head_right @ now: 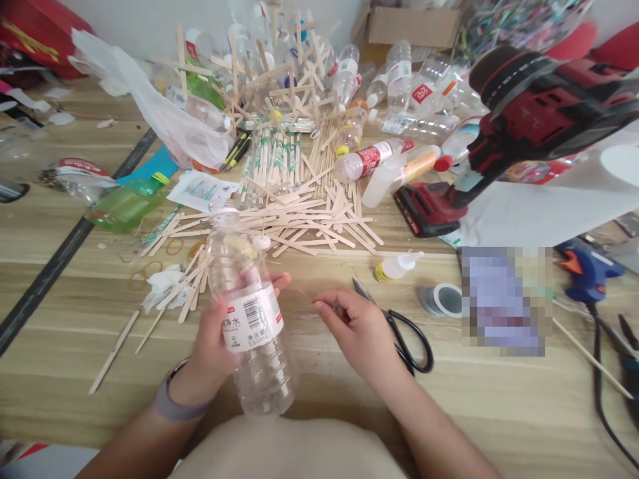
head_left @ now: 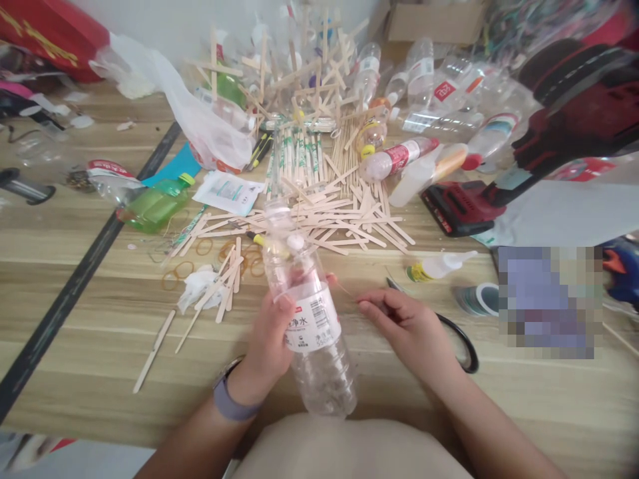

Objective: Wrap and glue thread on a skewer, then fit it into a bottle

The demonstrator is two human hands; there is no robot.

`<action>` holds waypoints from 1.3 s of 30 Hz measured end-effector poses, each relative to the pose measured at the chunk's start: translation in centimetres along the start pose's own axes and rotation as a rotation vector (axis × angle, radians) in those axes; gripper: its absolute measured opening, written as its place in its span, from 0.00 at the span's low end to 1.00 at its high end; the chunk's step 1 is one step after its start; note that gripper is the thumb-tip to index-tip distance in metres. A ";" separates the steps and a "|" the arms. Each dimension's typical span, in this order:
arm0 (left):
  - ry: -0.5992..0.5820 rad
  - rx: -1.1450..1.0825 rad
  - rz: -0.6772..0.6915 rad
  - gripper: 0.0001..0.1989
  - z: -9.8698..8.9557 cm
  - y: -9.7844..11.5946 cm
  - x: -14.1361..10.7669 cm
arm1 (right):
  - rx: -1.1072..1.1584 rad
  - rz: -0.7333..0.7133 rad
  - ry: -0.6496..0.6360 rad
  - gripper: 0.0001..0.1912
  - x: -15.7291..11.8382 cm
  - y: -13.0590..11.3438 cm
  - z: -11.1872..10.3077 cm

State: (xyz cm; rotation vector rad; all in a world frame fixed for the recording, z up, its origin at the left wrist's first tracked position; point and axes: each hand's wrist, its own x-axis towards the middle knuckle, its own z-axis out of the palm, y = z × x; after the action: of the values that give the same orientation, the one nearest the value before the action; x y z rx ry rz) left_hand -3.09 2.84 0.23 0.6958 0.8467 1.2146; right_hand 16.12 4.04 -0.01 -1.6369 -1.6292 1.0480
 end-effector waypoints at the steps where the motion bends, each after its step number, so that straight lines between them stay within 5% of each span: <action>1: 0.024 0.010 0.008 0.22 0.0 0.0 0.1 | -0.025 -0.030 0.032 0.11 0.0 0.0 -0.1; 5: 0.132 0.105 -0.057 0.28 0.0 -0.2 0.4 | -0.084 -0.083 0.165 0.10 -0.5 -0.3 -0.8; 10: 0.134 0.344 -0.180 0.33 0.1 -0.8 0.2 | -0.103 -0.146 0.284 0.08 -1.6 -1.6 -2.1; 23: 0.077 0.674 -0.221 0.48 1.3 0.7 -0.5 | -0.291 -0.537 0.215 0.07 -2.8 -5.8 -2.5; 39: -0.088 0.679 -0.255 0.39 0.1 1.5 0.0 | -0.186 -0.422 0.226 0.05 -3.0 -4.0 -3.3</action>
State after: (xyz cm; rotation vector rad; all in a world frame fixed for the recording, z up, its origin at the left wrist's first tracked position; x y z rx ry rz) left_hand -3.79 3.20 1.54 1.1346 1.2466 0.6484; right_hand 17.09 1.72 5.43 -1.3760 -1.8478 0.4948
